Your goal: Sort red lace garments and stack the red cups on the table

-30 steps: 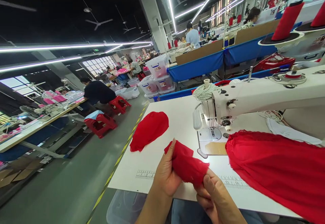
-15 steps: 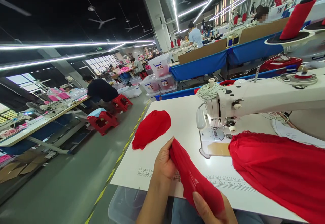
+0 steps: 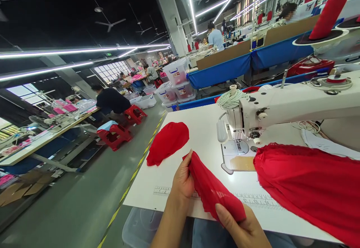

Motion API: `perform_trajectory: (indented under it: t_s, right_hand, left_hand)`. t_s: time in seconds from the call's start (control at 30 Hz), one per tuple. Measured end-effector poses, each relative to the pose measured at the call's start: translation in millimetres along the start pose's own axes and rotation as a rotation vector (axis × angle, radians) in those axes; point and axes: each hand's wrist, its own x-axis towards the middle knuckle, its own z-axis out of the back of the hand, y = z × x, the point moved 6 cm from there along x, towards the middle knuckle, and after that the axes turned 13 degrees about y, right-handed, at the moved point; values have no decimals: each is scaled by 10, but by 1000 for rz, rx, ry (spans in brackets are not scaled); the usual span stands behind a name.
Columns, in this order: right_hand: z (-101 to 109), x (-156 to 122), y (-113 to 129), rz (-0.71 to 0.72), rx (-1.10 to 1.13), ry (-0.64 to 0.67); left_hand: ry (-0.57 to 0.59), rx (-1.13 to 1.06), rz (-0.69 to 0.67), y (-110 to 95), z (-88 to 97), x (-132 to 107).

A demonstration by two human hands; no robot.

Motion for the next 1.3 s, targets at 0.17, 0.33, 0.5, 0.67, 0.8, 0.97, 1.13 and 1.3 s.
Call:
perform_trajectory:
  t_s: [0.17, 0.33, 0.5, 0.67, 0.8, 0.97, 1.13, 1.3]
  right_hand:
    - [303, 34, -92, 86, 49, -140]
    - [393, -43, 176, 455, -691, -411]
    - [431, 9, 468, 620, -589, -251]
    - [409, 318, 160, -75, 302, -23]
    - [330, 401, 151, -75, 430, 37]
    - [379, 326, 141, -42, 474, 56]
    - [434, 256, 112, 50, 508, -26]
    - [387, 273, 127, 44, 479, 68]
  left_hand:
    - [114, 22, -34, 61, 27, -56]
    - [32, 0, 115, 248, 2, -272]
    - [417, 231, 84, 199, -174, -541]
    - [360, 1197, -288, -188, -64, -379]
    - [353, 1654, -498, -275, -177, -45]
    - [423, 1856, -365, -144, -203, 262]
    - [438, 1806, -309, -160, -148, 316]
    - [431, 1746, -272, -229, -111, 355]
